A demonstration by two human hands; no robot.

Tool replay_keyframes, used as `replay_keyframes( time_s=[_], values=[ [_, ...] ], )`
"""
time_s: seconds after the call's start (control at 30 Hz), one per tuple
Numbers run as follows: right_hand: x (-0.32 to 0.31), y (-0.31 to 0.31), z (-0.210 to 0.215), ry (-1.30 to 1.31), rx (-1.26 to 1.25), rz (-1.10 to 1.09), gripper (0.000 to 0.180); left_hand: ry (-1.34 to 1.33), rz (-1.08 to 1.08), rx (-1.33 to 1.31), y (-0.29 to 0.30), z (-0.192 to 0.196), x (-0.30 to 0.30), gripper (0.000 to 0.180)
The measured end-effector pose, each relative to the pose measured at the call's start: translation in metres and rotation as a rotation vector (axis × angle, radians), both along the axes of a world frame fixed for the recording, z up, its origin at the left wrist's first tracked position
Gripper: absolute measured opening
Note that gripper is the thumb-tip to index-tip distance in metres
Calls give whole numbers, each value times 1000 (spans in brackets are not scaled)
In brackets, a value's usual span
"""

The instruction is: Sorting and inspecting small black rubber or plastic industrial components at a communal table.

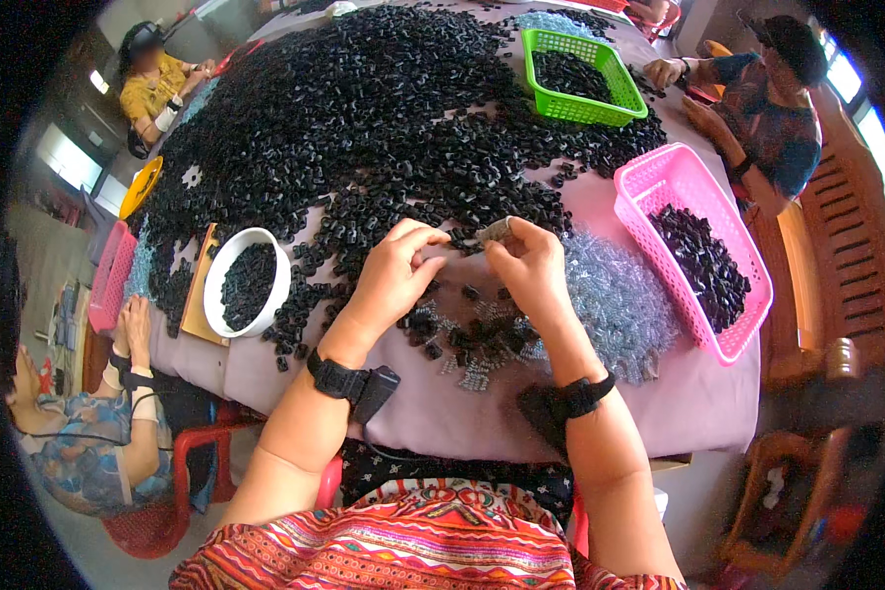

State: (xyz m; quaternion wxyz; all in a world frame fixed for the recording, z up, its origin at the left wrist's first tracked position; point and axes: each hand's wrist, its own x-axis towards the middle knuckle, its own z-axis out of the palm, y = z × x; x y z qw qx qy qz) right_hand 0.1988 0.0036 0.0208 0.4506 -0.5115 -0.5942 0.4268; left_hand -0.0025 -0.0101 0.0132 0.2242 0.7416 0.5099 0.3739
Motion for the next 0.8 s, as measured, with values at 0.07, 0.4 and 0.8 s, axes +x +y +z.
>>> replay_keyframes(
  time_s=[0.07,0.4,0.8],
  values=[
    [1,0,0,8,-8,-18,10,-4,-123,82,-3,5,5,23],
    [-1,0,-6,49,-56,62,9,233,-294,82,-4,-13,6,18],
    [-15,-8,4,-77,53,71,8,-326,-165,-291,2,-6,1,13]
  ],
)
